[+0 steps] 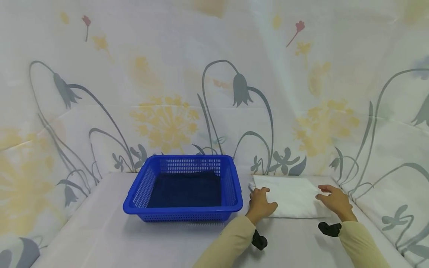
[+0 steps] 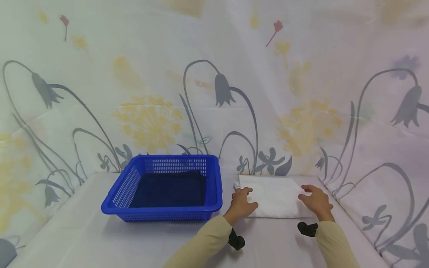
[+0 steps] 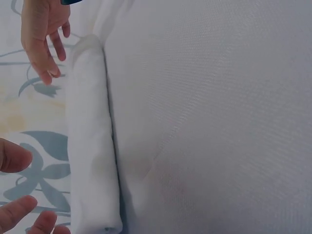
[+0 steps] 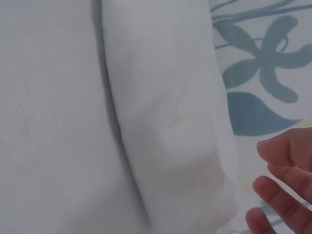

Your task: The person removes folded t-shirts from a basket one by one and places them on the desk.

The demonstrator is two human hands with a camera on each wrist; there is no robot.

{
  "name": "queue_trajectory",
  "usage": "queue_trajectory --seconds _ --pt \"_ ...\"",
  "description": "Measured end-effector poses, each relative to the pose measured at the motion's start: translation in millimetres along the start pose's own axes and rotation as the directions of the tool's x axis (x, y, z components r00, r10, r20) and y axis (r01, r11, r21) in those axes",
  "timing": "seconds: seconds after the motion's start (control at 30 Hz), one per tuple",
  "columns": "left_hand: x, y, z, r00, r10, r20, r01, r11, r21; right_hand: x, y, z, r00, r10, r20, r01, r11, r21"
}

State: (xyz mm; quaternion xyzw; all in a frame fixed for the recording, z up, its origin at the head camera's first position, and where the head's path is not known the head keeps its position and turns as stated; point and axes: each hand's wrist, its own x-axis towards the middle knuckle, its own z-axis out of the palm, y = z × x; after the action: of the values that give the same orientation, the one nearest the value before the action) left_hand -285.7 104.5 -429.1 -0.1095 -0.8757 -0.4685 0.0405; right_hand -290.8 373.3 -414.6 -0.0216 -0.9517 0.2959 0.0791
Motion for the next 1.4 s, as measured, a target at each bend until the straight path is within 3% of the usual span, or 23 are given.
queue_trajectory --seconds 0.3,0.47,0.63,0.83,1.2,1.4 --pt "-4.3 6.0 -13.1 0.988 0.124 0.091 -0.129 0.990 0.056 -5.8 -17.8 -0.3 0.984 -0.148 -0.096 0.148 0.989 -0.007" --pt "-7.1 11.0 -21.4 0.966 0.216 0.143 -0.226 0.973 0.050 -10.1 -33.3 -1.9 0.982 -0.158 -0.102 0.162 0.986 0.032" --pt "-11.2 15.1 -27.9 0.943 0.261 0.207 -0.272 0.962 0.024 -13.2 -43.5 -0.7 0.981 -0.166 -0.100 0.172 0.984 0.052" --pt "-11.1 24.3 -43.5 0.918 0.331 0.220 -0.344 0.939 0.022 -13.9 -60.4 -3.6 0.961 -0.238 -0.143 0.245 0.969 0.034" --pt "-16.7 36.2 -70.4 0.907 0.338 0.250 -0.350 0.937 0.004 -21.2 -89.7 -12.1 0.930 -0.325 -0.170 0.337 0.941 0.042" --pt "-21.0 30.7 -89.8 0.901 0.368 0.229 -0.379 0.925 0.003 -25.2 -101.6 -11.0 0.921 -0.342 -0.188 0.354 0.934 0.038"
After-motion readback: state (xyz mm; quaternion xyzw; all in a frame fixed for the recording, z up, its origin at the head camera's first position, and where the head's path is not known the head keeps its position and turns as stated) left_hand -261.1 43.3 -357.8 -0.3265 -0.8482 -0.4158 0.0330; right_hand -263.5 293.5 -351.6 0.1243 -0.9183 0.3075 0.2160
